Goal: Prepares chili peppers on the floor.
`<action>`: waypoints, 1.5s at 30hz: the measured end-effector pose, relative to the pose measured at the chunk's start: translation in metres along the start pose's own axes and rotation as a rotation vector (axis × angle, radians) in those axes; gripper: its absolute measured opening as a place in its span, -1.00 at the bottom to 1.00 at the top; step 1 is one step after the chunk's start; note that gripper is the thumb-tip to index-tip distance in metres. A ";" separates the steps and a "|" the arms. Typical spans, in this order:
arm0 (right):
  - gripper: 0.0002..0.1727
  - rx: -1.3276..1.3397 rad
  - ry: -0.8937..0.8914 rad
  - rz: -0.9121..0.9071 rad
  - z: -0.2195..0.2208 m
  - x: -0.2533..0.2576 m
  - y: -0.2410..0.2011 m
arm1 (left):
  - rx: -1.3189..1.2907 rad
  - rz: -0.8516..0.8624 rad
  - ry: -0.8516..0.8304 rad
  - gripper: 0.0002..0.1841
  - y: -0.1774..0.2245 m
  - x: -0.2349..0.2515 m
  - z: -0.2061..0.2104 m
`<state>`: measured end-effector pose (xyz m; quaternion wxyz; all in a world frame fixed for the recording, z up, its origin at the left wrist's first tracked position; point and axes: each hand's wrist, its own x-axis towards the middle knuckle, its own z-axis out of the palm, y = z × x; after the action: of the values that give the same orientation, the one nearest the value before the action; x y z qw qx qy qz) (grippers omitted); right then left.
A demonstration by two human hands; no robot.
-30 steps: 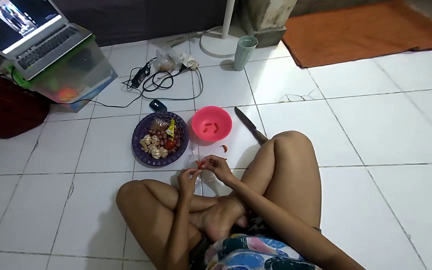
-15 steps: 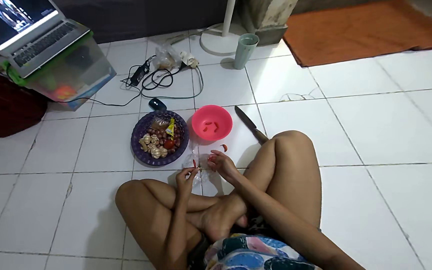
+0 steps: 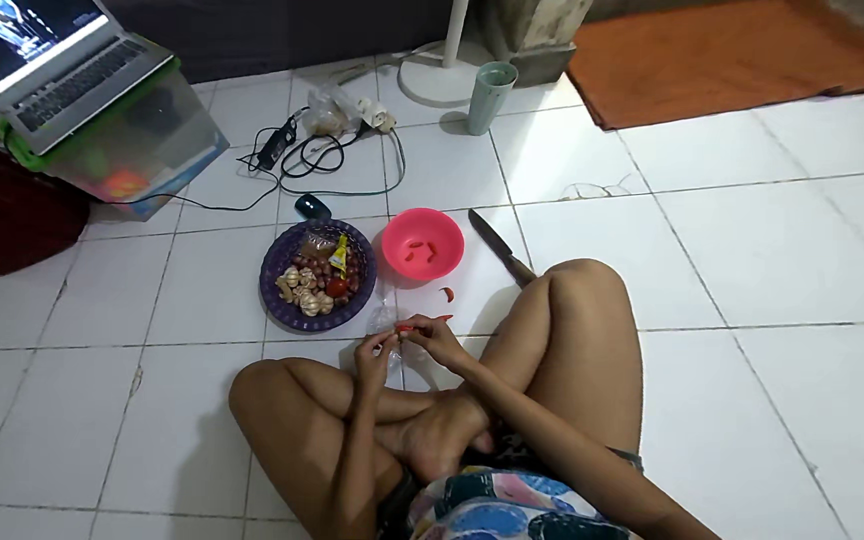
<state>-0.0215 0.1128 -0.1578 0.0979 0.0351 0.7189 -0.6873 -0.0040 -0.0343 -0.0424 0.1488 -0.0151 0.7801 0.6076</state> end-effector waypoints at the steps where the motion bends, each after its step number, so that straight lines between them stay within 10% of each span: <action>1: -0.71 -0.011 0.011 -0.002 0.001 0.000 -0.001 | 0.004 0.018 0.007 -0.76 -0.002 0.000 0.000; 19: -0.73 -0.154 0.237 0.042 -0.045 0.031 -0.066 | 0.163 0.165 0.089 -0.80 -0.028 0.008 0.001; 30: -0.71 -0.223 0.268 -0.060 -0.081 0.062 -0.079 | 0.478 0.452 0.320 -0.89 -0.132 0.046 0.019; 45: -0.71 -1.113 -0.416 0.269 -0.048 0.025 -0.017 | 0.650 0.426 0.265 -0.82 -0.126 0.043 0.022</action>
<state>-0.0532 0.1575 -0.1442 0.3258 -0.0658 0.9254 -0.1822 -0.0151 -0.0397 -0.1770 -0.0850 0.1167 0.9295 0.3393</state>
